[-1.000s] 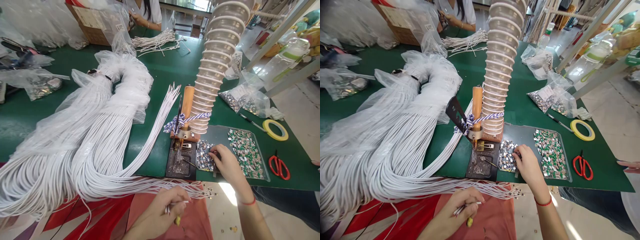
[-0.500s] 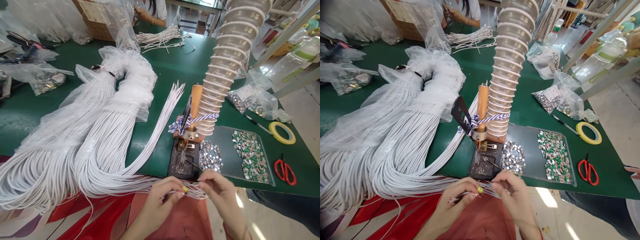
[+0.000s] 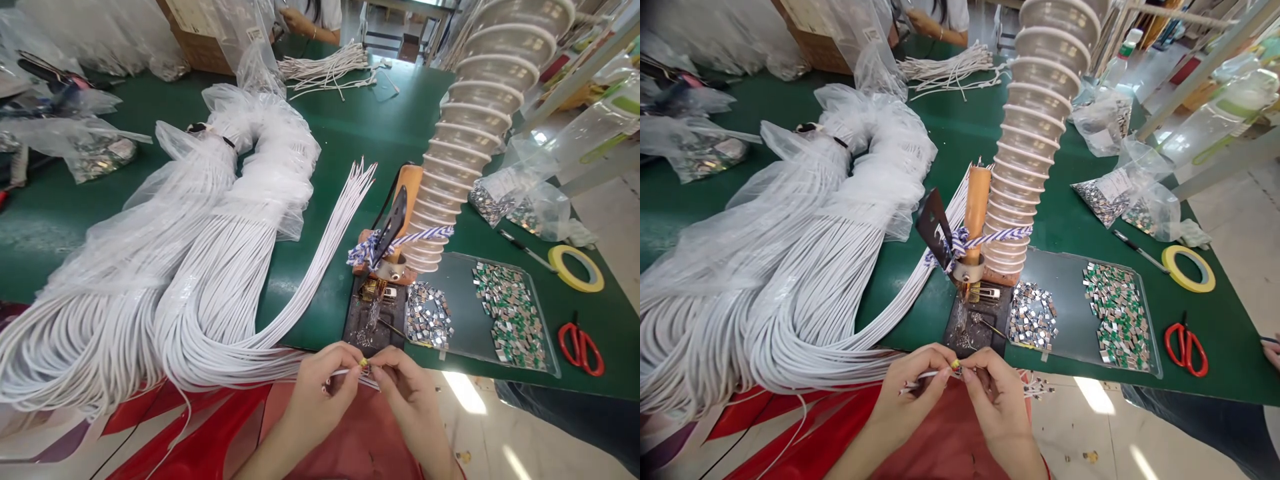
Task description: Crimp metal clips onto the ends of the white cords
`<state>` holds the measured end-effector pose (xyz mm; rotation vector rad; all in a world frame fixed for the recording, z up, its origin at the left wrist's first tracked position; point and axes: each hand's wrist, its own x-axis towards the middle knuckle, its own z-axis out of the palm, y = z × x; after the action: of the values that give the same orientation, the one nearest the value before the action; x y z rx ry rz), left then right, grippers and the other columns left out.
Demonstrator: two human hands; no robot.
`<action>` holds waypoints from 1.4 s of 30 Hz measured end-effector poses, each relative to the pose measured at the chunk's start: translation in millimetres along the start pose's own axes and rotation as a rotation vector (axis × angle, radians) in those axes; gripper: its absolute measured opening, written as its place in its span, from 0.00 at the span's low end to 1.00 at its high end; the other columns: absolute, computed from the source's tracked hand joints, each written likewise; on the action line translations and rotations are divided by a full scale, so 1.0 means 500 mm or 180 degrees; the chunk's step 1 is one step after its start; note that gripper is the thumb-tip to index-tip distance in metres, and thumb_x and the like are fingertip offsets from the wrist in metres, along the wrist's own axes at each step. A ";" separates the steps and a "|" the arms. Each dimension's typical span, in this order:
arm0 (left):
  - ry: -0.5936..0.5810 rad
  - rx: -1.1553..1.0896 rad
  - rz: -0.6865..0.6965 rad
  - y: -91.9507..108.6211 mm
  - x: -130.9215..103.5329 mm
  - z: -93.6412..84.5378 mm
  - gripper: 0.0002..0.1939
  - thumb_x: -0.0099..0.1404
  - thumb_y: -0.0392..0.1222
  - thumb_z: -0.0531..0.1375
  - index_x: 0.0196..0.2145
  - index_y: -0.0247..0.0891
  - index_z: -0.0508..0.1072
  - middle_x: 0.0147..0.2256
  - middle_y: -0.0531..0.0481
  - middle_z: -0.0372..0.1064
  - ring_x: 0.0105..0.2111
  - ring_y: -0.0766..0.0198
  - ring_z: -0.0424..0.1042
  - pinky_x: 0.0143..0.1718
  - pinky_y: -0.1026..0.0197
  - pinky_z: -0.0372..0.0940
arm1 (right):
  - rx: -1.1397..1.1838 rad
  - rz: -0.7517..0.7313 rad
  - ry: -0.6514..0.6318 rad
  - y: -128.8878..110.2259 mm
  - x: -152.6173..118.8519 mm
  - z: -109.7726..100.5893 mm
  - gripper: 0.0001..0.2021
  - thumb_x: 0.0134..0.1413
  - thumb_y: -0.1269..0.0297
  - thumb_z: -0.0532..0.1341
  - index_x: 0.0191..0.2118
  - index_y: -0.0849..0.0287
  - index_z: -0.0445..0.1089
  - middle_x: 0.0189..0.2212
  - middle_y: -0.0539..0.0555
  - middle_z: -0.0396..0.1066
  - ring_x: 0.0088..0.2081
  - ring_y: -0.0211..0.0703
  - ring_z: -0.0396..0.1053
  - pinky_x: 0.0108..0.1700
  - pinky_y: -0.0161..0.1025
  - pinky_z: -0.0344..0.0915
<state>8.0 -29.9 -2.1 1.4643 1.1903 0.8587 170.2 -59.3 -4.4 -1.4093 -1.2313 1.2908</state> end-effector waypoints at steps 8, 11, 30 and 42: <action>0.0036 0.0210 0.0216 0.000 0.011 -0.001 0.11 0.65 0.32 0.56 0.25 0.37 0.68 0.30 0.49 0.75 0.25 0.68 0.71 0.22 0.69 0.59 | -0.0324 -0.0373 0.0522 -0.009 0.011 0.000 0.11 0.64 0.55 0.60 0.38 0.56 0.74 0.29 0.52 0.73 0.30 0.41 0.71 0.30 0.33 0.68; 0.0057 0.0262 0.0287 0.000 0.016 -0.002 0.11 0.65 0.31 0.55 0.25 0.37 0.68 0.31 0.49 0.75 0.26 0.67 0.72 0.22 0.69 0.59 | -0.0398 -0.0455 0.0790 -0.001 0.010 -0.016 0.12 0.66 0.56 0.57 0.34 0.55 0.72 0.25 0.50 0.71 0.26 0.39 0.69 0.28 0.32 0.67; 0.0420 0.0396 0.0698 -0.001 0.044 0.001 0.11 0.65 0.29 0.56 0.26 0.38 0.66 0.31 0.52 0.73 0.19 0.74 0.62 0.18 0.71 0.56 | -0.0039 -0.0714 0.0825 0.008 0.046 0.025 0.05 0.61 0.69 0.63 0.32 0.54 0.70 0.35 0.53 0.75 0.39 0.41 0.74 0.39 0.33 0.72; 0.0576 0.0294 0.0685 0.009 0.043 0.000 0.10 0.65 0.31 0.56 0.26 0.38 0.67 0.31 0.52 0.74 0.22 0.71 0.68 0.21 0.70 0.59 | -0.0314 -0.1010 0.0738 0.001 0.051 0.017 0.07 0.60 0.73 0.62 0.32 0.54 0.68 0.34 0.51 0.72 0.37 0.40 0.73 0.38 0.33 0.70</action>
<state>14.7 -9.0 1.0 1.6383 1.2332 1.1147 161.7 -34.8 -10.3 -1.3256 -1.3095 0.8373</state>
